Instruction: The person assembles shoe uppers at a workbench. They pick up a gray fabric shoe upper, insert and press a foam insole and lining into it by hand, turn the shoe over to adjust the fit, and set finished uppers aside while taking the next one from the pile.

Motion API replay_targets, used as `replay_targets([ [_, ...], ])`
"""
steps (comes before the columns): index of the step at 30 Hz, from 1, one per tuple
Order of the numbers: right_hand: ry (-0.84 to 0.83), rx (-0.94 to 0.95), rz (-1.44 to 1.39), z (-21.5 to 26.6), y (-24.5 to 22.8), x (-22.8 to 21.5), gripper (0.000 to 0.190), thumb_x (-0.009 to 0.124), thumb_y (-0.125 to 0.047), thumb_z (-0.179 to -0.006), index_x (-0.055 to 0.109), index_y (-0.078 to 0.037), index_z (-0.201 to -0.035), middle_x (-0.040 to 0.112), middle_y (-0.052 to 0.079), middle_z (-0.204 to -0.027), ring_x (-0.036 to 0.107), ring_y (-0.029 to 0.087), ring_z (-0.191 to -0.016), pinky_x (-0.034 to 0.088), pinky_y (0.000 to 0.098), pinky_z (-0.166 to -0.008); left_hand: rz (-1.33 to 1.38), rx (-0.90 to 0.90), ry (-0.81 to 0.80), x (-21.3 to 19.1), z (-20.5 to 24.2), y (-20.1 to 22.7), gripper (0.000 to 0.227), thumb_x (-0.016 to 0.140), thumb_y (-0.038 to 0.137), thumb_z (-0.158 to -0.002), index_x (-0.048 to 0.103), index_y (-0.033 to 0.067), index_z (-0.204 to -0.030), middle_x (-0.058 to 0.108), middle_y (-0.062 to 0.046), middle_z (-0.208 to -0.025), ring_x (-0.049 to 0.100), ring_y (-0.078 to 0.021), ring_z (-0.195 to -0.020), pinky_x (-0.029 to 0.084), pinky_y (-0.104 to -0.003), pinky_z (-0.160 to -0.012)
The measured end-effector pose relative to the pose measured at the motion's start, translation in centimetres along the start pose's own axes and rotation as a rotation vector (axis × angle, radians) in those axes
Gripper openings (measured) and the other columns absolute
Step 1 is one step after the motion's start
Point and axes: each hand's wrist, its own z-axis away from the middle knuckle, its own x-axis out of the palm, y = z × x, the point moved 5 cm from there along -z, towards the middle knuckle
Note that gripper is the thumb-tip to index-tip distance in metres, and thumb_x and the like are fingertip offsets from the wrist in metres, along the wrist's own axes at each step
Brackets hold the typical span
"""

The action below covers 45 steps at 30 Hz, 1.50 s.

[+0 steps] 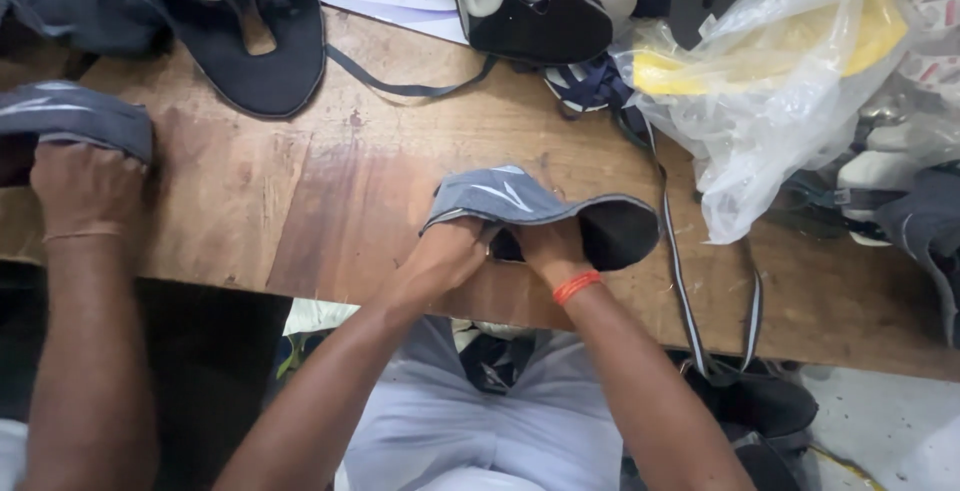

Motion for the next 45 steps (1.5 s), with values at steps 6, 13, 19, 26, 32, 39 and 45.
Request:
replay_targets([
  [6, 0.030, -0.018, -0.133, -0.9, 1.2, 0.9, 0.035, 0.056, -0.021, -0.099, 0.062, -0.008, -0.131, 0.062, 0.018, -0.139, 0.053, 0.039, -0.134, 0.040, 0.0466, -0.114, -0.022, -0.058, -0.088, 1.3, 1.0, -2.3, 0.039, 0.055, 0.016, -0.093, 0.063, 0.0011, -0.128, 0.063, -0.028, -0.129, 0.057, -0.0459, -0.119, 0.045, -0.051, -0.101],
  [13, -0.095, -0.049, -0.155, -2.5, 3.9, 2.6, 0.036, 0.054, -0.015, -0.097, 0.063, -0.004, -0.129, 0.062, 0.021, -0.137, 0.052, 0.040, -0.132, 0.040, 0.0457, -0.111, -0.183, -0.100, -0.076, 2.9, 0.6, -3.5, 0.029, 0.055, 0.023, -0.095, 0.068, 0.0038, -0.112, 0.070, -0.027, -0.090, 0.066, -0.0491, -0.079, 0.050, -0.060, -0.072],
  [19, -0.054, -0.018, -0.070, -0.9, 7.8, 4.4, 0.036, 0.056, -0.012, -0.095, 0.063, -0.003, -0.129, 0.063, 0.024, -0.135, 0.054, 0.043, -0.130, 0.042, 0.0483, -0.110, -0.230, -0.247, -0.270, 2.0, 0.5, -1.4, 0.028, 0.048, 0.021, -0.099, 0.070, 0.0082, -0.111, 0.072, -0.024, -0.098, 0.069, -0.0436, -0.087, 0.052, -0.057, -0.078],
  [26, -0.182, -0.170, -0.081, 0.0, 0.7, -3.2, 0.035, 0.052, -0.008, -0.093, 0.064, -0.003, -0.125, 0.064, 0.023, -0.135, 0.057, 0.041, -0.128, 0.044, 0.0460, -0.110, -0.187, 0.003, 0.010, 4.2, 2.0, -2.2, 0.032, 0.050, 0.019, -0.103, 0.064, 0.0068, -0.130, 0.068, -0.020, -0.127, 0.065, -0.0381, -0.113, 0.051, -0.048, -0.095],
  [32, -0.265, -0.129, 0.028, 0.9, -0.2, -3.8, 0.033, 0.049, -0.016, -0.100, 0.064, -0.001, -0.125, 0.061, 0.021, -0.136, 0.056, 0.040, -0.129, 0.042, 0.0456, -0.111, -0.398, 0.129, -0.054, 5.1, 2.6, -1.9, 0.048, 0.045, 0.016, -0.100, 0.056, -0.0019, -0.143, 0.062, -0.024, -0.139, 0.057, -0.0367, -0.128, 0.046, -0.043, -0.106],
  [39, -0.306, -0.095, 0.081, 2.2, 0.1, -3.5, 0.036, 0.050, -0.019, -0.101, 0.064, -0.002, -0.130, 0.059, 0.021, -0.139, 0.054, 0.042, -0.127, 0.043, 0.0469, -0.108, -0.332, 0.150, -0.048, 2.6, 3.1, 2.4, 0.077, 0.065, 0.045, -0.092, 0.045, -0.0099, -0.142, 0.060, -0.031, -0.134, 0.056, -0.0402, -0.128, 0.045, -0.048, -0.107],
  [45, -0.370, -0.289, 0.059, 5.2, -1.3, -3.9, 0.034, 0.066, -0.009, -0.079, 0.072, -0.007, -0.112, 0.067, 0.018, -0.126, 0.057, 0.039, -0.124, 0.043, 0.0478, -0.107, -0.222, 0.023, -0.122, 3.5, 3.2, 2.2, 0.083, 0.071, 0.037, -0.084, 0.043, -0.0055, -0.149, 0.061, -0.028, -0.133, 0.057, -0.0417, -0.126, 0.046, -0.047, -0.108],
])
